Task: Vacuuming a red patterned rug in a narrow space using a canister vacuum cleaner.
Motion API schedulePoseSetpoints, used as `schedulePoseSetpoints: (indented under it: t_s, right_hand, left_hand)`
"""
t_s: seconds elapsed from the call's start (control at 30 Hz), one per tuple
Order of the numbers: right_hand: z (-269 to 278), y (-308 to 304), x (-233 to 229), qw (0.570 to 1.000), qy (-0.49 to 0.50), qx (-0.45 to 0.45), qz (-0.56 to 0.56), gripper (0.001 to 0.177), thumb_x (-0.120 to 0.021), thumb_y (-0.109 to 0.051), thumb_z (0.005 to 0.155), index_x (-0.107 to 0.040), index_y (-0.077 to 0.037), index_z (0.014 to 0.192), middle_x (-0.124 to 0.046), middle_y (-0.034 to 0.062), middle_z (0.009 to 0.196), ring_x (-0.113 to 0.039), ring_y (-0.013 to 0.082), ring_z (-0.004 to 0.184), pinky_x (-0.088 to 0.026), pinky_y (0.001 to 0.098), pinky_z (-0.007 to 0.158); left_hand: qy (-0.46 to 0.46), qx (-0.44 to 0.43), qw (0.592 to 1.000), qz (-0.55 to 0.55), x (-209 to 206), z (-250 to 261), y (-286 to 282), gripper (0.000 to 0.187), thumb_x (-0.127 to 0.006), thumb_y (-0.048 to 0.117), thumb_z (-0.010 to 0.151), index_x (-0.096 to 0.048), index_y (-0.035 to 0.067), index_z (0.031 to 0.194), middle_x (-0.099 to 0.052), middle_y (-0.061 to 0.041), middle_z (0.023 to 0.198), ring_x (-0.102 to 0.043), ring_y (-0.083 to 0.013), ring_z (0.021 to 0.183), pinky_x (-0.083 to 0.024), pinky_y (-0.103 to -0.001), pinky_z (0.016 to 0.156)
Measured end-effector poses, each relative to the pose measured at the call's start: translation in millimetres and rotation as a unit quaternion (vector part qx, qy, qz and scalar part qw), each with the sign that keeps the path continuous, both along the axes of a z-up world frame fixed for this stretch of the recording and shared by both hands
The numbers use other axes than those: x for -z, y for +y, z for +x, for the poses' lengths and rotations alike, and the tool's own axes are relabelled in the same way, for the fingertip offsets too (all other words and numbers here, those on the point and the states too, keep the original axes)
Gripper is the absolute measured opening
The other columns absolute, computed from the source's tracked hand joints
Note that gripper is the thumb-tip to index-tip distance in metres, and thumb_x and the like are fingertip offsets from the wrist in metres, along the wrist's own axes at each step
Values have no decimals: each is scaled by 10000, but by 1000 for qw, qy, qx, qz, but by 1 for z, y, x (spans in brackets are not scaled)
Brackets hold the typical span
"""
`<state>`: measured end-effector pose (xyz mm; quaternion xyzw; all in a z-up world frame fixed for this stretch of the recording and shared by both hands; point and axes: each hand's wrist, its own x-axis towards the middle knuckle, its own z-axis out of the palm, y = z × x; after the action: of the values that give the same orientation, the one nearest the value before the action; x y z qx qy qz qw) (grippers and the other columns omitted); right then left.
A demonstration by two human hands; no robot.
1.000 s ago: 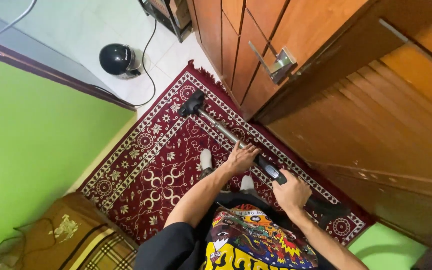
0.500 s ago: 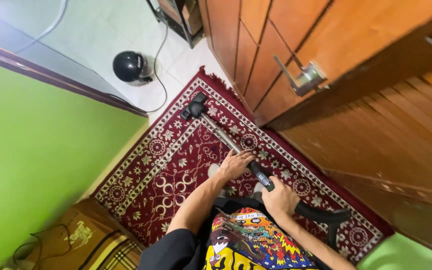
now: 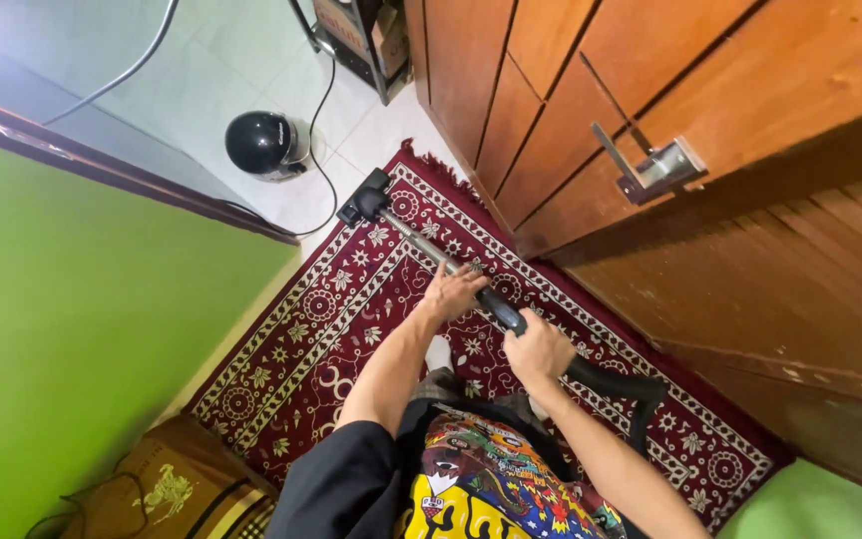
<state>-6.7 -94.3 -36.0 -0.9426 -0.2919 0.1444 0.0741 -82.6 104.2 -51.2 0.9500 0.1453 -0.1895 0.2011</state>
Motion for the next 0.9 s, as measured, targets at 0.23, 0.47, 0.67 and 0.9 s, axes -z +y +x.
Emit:
schedulePoseSetpoints:
  t_s: [0.23, 0.47, 0.67, 0.9]
  right_hand:
    - [-3, -23, -32, 996, 23, -24, 84, 344, -740, -364, 734, -749, -289, 1069, -765, 64, 807, -769, 341, 809, -603, 484, 748]
    - [39, -190, -48, 992, -55, 4, 114, 390, -771, -348, 655, -771, -320, 1044, -735, 47, 717, -753, 329, 744, -603, 461, 717]
    - [59, -303, -103, 986, -20, -38, 163, 176, -741, -137, 812, -793, -166, 979, -712, -42, 604, -572, 93, 436, -466, 264, 425]
    - [63, -344, -97, 999, 31, 2, 45, 247, -740, -245, 854, -771, -246, 1099, -738, -73, 634, -583, 65, 419, -457, 223, 397]
  left_hand:
    - [11, -48, 998, 27, 4, -3, -30, 535, -701, 340, 943, -481, 261, 1425, -501, -43, 1542, -395, -304, 1488, -221, -722, 1178]
    - [-36, 18, 998, -54, -54, 26, -154, 565, -636, 491, 948, -495, 210, 1417, -519, -96, 1532, -347, -285, 1522, -207, -667, 1219]
    - [-28, 66, 990, -122, -37, 54, -268, 692, -533, 563, 925, -442, 158, 1479, -450, -87, 1570, -368, -277, 1499, -112, -651, 1239]
    - [6, 88, 984, -154, -41, 60, -317, 644, -474, 551, 956, -481, 94, 1409, -554, -127, 1465, -461, -321, 1435, -165, -696, 1217]
